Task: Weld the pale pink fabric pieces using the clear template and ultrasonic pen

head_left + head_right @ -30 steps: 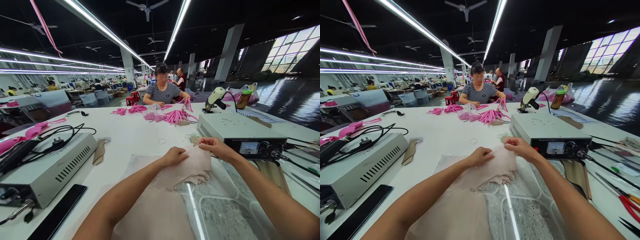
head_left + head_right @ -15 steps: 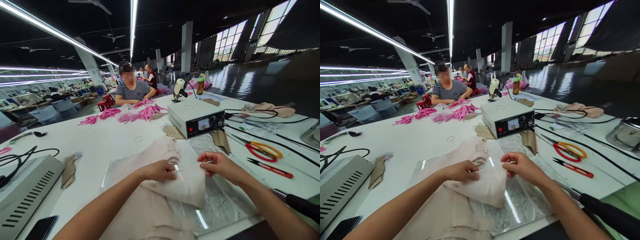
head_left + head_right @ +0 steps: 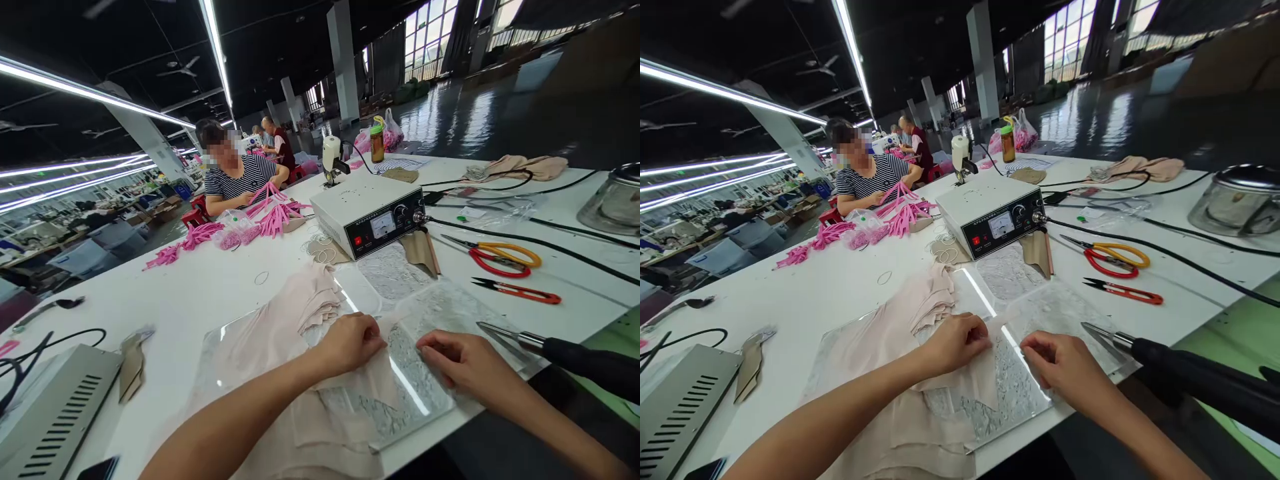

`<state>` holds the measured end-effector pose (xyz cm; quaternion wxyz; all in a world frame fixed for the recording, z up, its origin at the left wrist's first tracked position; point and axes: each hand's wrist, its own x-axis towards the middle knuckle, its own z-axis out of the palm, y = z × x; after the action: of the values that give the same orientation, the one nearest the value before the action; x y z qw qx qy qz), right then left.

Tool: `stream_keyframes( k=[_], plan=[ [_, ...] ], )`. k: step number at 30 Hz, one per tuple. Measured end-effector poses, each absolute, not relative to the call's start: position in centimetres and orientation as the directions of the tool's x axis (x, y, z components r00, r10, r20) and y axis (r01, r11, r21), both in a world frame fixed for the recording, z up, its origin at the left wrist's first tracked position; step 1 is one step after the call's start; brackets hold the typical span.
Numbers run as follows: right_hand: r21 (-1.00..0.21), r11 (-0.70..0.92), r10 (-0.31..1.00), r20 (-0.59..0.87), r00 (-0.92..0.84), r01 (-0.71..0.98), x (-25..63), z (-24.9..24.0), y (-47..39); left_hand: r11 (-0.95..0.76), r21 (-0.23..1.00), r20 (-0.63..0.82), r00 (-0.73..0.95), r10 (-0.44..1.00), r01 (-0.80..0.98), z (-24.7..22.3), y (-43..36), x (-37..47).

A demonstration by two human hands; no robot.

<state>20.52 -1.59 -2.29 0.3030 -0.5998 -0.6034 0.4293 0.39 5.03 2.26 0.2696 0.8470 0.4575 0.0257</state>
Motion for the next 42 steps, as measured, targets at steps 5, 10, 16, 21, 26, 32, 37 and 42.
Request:
stream_keyframes(
  k=[5,10,16,21,26,32,37,42],
  plan=[
    [-0.888,-0.094,0.972,-0.18,-0.153,0.449,19.8,-2.5,-1.0,-0.391,0.452,-0.217,0.524,0.823,0.802,1.2,5.1,1.3],
    [-0.909,-0.2,0.947,-0.275,-0.165,0.367,18.9,-2.4,-0.4,-0.342,0.536,-0.194,0.506,0.84,0.772,0.7,5.2,1.2],
    [-0.888,-0.432,0.847,-0.459,-0.269,0.156,17.7,-2.1,0.9,-0.198,0.691,-0.22,0.463,0.858,0.695,1.0,5.4,0.7],
    [-0.874,-0.484,0.829,-0.475,-0.294,0.047,16.8,-2.2,1.6,-0.127,0.776,-0.228,0.462,0.857,0.618,0.9,5.0,0.1],
    [-0.87,-0.484,0.835,-0.491,-0.25,0.091,16.1,-2.8,1.8,-0.095,0.805,-0.237,0.465,0.853,0.585,1.1,4.7,-0.3],
    [-0.896,-0.417,0.869,-0.442,-0.22,0.154,15.7,-2.6,1.4,-0.096,0.802,-0.259,0.488,0.833,0.59,1.2,4.8,-0.6],
    [-0.907,-0.109,0.984,-0.157,-0.086,0.408,15.4,-2.3,1.3,-0.113,0.801,-0.272,0.526,0.806,0.588,1.2,5.0,-0.6],
    [-0.844,0.0,0.998,-0.037,-0.058,0.536,15.4,-2.6,1.4,-0.117,0.8,-0.285,0.543,0.79,0.589,1.1,5.1,-0.7]
  ],
)
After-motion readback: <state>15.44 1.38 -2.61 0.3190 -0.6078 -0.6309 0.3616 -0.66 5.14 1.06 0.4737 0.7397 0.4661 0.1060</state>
